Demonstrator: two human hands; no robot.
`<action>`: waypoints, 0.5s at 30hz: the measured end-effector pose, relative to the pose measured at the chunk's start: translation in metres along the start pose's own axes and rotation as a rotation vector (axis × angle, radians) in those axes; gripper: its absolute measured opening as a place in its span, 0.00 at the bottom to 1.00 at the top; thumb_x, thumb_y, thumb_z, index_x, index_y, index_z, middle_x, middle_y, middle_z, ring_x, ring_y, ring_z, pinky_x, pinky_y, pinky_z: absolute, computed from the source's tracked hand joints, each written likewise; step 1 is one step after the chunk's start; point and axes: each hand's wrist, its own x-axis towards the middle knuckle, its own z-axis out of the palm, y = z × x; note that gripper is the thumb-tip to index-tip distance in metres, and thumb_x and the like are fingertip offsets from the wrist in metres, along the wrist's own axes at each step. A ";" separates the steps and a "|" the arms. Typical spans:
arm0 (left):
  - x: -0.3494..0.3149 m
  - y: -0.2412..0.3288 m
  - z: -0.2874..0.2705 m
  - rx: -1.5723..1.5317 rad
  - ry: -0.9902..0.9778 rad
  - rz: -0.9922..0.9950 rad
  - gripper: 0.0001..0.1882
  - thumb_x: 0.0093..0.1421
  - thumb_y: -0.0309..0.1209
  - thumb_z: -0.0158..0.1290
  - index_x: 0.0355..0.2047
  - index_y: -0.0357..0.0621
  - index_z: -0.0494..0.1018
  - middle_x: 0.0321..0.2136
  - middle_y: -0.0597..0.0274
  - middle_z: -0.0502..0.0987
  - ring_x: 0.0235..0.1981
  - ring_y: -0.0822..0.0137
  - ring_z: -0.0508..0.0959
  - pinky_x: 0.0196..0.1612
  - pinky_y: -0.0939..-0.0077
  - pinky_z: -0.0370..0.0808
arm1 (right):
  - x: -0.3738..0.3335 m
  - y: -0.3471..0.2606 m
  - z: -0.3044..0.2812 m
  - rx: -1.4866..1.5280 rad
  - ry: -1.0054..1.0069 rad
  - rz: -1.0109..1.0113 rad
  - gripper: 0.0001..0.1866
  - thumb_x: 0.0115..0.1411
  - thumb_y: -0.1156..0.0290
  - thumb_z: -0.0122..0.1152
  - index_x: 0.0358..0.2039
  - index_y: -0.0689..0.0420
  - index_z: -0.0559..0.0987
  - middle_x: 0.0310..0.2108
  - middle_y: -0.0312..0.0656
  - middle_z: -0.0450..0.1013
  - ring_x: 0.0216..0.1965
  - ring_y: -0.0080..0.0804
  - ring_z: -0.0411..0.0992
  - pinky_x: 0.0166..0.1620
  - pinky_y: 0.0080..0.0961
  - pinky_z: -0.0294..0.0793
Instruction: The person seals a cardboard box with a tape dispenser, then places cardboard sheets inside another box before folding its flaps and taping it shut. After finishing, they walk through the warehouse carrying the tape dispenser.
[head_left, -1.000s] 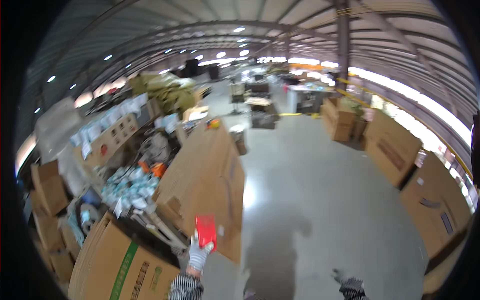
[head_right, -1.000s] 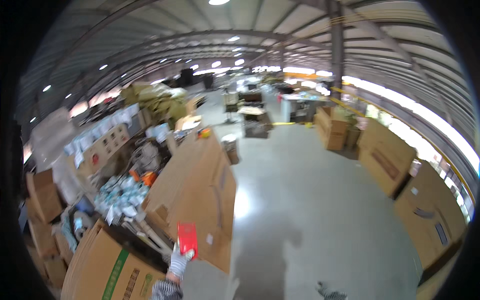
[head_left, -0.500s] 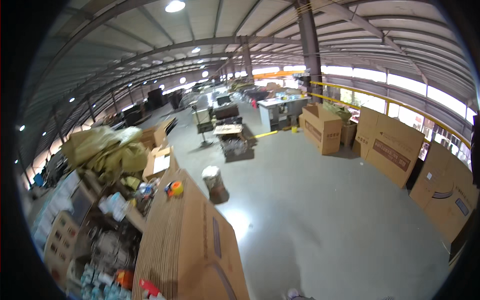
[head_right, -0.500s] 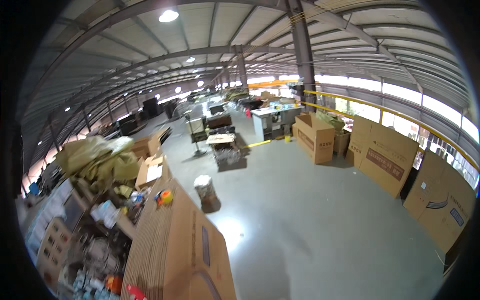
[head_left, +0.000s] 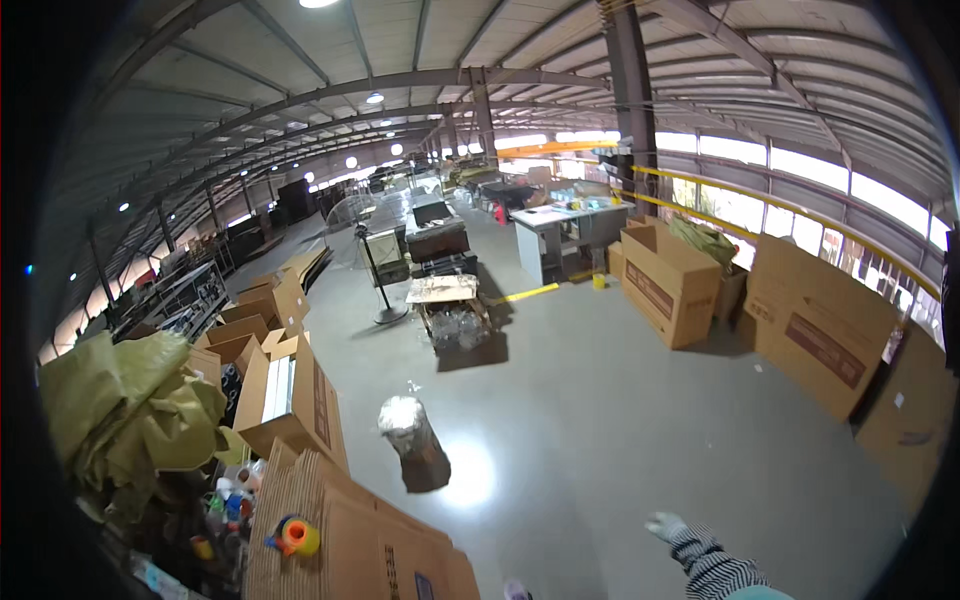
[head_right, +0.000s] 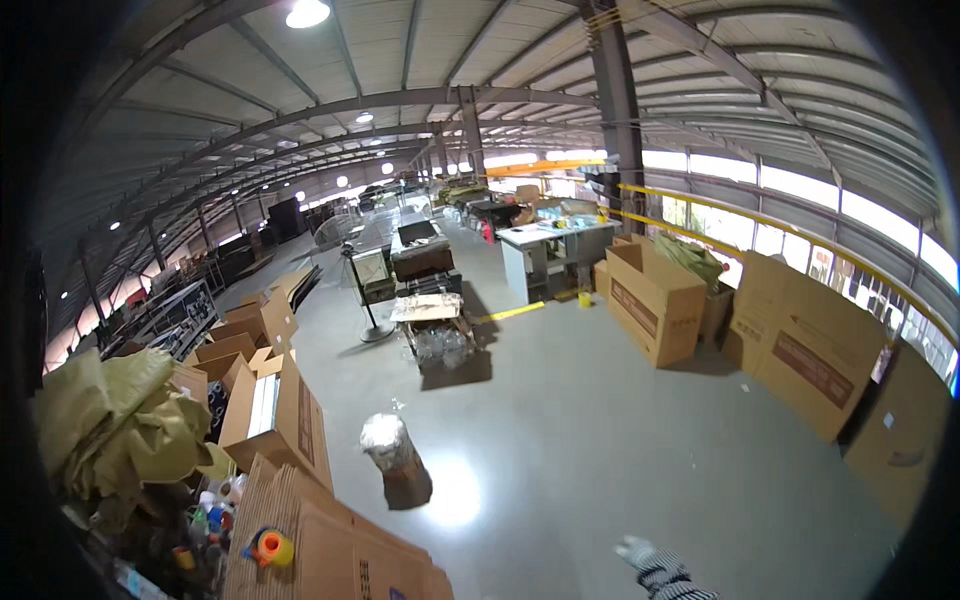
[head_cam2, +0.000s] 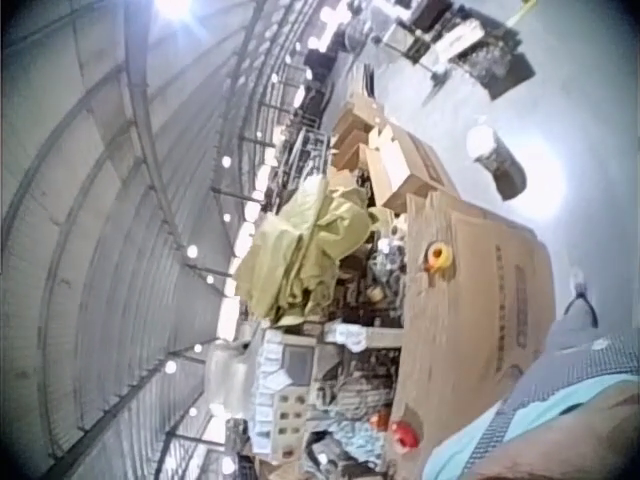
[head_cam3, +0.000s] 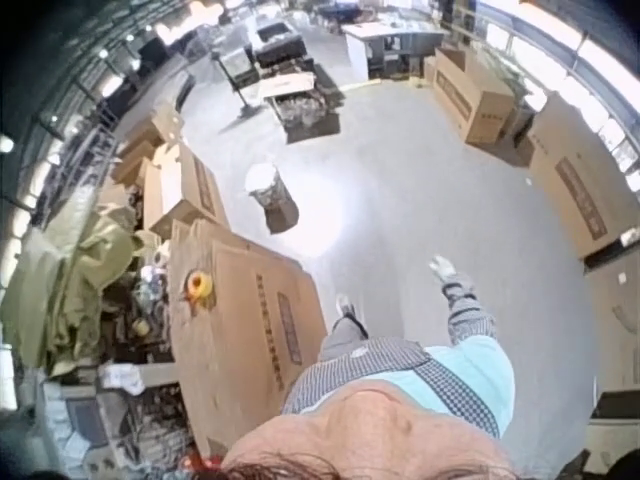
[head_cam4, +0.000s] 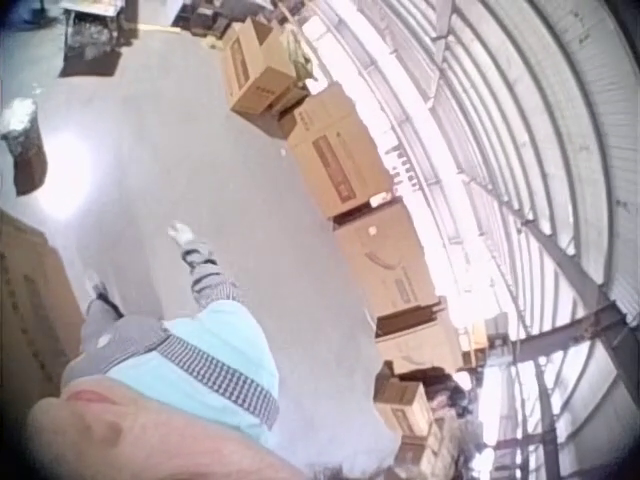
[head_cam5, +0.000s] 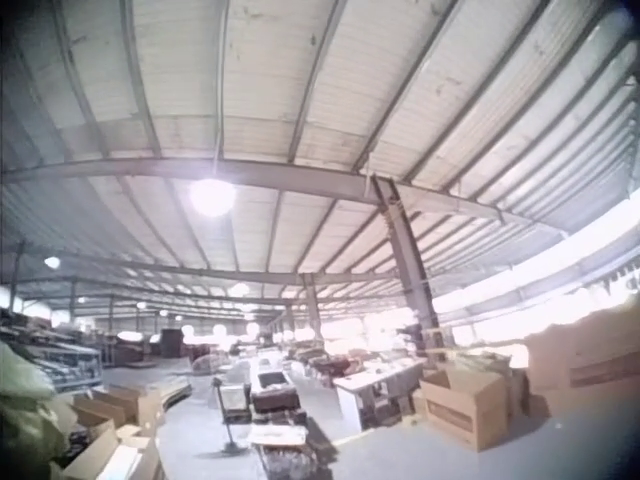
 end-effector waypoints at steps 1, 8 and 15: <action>0.027 0.031 0.036 -0.021 -0.085 0.008 0.26 0.63 0.42 0.51 0.56 0.37 0.70 0.49 0.43 0.75 0.49 0.42 0.74 0.53 0.47 0.71 | 0.071 -0.065 -0.028 0.024 0.006 -0.071 0.27 0.62 0.50 0.57 0.54 0.56 0.77 0.50 0.50 0.77 0.53 0.44 0.75 0.56 0.37 0.72; 0.306 0.222 0.247 -0.038 -0.453 0.149 0.25 0.64 0.38 0.51 0.58 0.36 0.68 0.52 0.42 0.74 0.52 0.43 0.74 0.57 0.50 0.70 | 0.308 -0.204 -0.077 0.007 -0.068 -0.148 0.30 0.65 0.47 0.54 0.59 0.56 0.72 0.53 0.51 0.76 0.56 0.45 0.73 0.59 0.35 0.70; 0.760 0.493 0.392 -0.370 -0.472 0.607 0.26 0.70 0.45 0.47 0.58 0.36 0.71 0.58 0.48 0.73 0.59 0.58 0.72 0.62 0.67 0.68 | 0.412 -0.063 -0.089 -0.170 -0.378 0.508 0.32 0.64 0.44 0.53 0.57 0.57 0.75 0.55 0.52 0.74 0.58 0.49 0.71 0.60 0.37 0.69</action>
